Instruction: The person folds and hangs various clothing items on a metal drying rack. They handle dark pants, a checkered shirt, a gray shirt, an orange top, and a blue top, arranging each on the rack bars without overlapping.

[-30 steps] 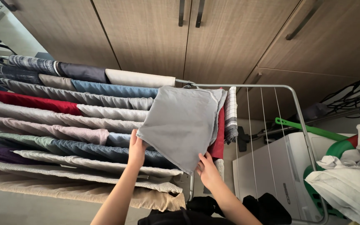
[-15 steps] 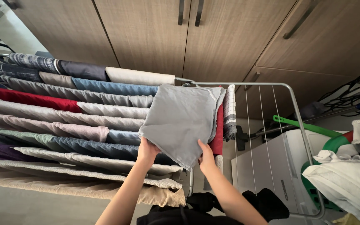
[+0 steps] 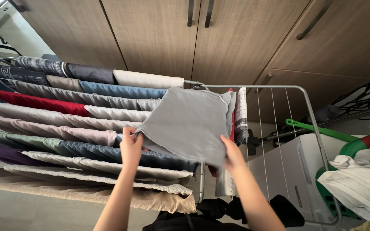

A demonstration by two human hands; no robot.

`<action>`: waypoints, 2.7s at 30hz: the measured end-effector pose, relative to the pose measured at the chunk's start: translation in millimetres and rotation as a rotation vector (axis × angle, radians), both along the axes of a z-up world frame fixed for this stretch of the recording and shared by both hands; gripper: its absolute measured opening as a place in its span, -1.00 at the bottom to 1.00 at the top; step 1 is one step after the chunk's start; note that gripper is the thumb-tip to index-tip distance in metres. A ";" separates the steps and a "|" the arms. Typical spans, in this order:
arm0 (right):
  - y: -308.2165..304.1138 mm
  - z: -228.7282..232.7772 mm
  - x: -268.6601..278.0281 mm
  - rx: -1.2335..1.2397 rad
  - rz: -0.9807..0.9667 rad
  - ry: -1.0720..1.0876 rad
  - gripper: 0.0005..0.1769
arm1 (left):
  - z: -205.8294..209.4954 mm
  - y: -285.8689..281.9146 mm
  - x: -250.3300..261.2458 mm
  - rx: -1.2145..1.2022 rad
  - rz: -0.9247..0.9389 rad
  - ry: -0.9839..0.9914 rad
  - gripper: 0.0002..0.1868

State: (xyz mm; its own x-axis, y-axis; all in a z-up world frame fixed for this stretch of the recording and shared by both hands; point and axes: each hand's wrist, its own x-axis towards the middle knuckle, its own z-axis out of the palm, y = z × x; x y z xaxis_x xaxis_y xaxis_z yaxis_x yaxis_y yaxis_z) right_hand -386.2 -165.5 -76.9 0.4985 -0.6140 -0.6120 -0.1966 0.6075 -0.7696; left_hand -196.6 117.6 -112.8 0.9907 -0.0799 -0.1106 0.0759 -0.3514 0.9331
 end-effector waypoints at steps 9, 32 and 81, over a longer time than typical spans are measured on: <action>28.2 -28.5 -48.0 -0.073 0.392 0.326 -0.71 | -23.4 55.0 -0.3 0.599 -0.558 -0.221 -0.70; 15.8 12.2 -110.2 0.108 0.472 -0.027 -0.44 | 120.5 88.2 6.4 0.469 -0.839 0.462 -0.80; 7.2 1.2 37.3 -0.775 0.407 0.345 -0.33 | -49.1 -14.0 62.9 0.468 -0.408 0.329 -0.29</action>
State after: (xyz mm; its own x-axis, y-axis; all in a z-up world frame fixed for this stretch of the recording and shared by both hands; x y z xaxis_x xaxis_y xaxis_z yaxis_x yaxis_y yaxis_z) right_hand -348.9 -158.3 -75.6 0.6314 -0.7307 -0.2597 -0.5740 -0.2153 -0.7900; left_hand -133.8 103.6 -161.9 0.8008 -0.3086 -0.5133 0.1054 -0.7711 0.6279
